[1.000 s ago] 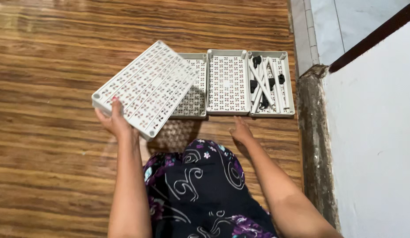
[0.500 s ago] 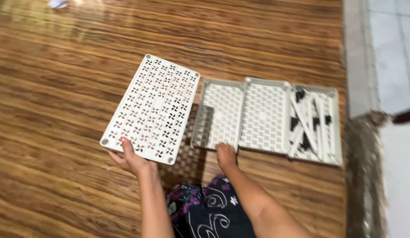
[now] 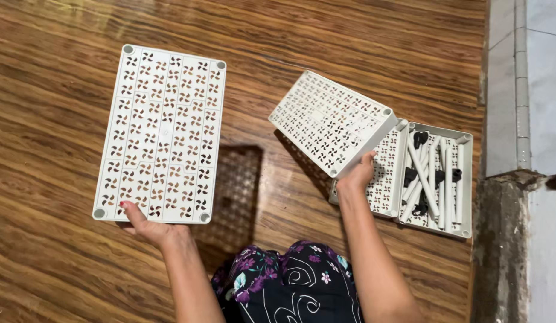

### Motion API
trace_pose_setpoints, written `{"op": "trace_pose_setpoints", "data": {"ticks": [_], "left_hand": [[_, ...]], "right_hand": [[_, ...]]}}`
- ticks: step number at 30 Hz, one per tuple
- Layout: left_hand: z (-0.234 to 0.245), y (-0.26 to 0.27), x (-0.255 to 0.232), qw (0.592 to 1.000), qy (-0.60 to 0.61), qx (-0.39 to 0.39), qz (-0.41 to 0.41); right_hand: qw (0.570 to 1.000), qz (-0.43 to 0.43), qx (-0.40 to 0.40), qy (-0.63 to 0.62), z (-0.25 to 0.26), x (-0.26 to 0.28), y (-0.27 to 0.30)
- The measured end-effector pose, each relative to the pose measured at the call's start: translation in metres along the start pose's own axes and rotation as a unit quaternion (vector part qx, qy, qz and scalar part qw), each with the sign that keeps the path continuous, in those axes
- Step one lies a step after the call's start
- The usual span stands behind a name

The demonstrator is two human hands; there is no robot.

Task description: The person assembles a multi-tier plastic storage rack by inserting white plastic poles into the corners of perforated trays and attaching black connectors. The person arranges the trays, inserts the poles, and stacks the trays to form a vertical rack structure.

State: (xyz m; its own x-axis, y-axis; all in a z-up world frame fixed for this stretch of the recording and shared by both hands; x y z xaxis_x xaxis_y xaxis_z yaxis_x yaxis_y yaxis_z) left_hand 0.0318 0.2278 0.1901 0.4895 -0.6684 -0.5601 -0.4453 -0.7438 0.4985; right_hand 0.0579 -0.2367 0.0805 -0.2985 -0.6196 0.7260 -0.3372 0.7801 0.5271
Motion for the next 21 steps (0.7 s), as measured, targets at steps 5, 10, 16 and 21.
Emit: {"op": "trace_pose_setpoints", "data": {"ticks": [5, 10, 16, 21], "left_hand": [[0.006, 0.006, -0.009, 0.999, -0.006, -0.033, -0.002], [0.008, 0.008, -0.010, 0.999, -0.011, 0.029, -0.030], [0.007, 0.022, -0.005, 0.994, -0.002, 0.107, 0.006], [0.013, 0.032, 0.011, 0.995, -0.089, 0.048, 0.010]], "right_hand": [[0.999, 0.006, 0.027, 0.036, 0.006, 0.007, 0.025], [0.790, 0.476, 0.177, 0.344, -0.003, 0.003, 0.083], [0.478, 0.564, 0.440, 0.509, 0.009, -0.061, 0.121], [0.359, 0.553, 0.448, 0.603, 0.068, -0.101, 0.089]]}}
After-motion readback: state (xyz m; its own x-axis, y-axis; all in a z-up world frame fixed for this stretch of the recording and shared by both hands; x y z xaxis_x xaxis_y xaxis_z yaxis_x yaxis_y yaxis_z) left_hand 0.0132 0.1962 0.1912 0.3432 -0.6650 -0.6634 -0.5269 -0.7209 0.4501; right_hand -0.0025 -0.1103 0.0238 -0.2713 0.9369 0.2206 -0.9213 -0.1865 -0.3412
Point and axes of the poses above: each hand's wrist, its own y-axis away from the middle knuckle, its own z-axis out of the back of the hand, x = y × z, the point moved 3 cm from there along -y, towards the middle knuckle, and after that the axes turned 15 degrees about -x, right-handed, at the moved point
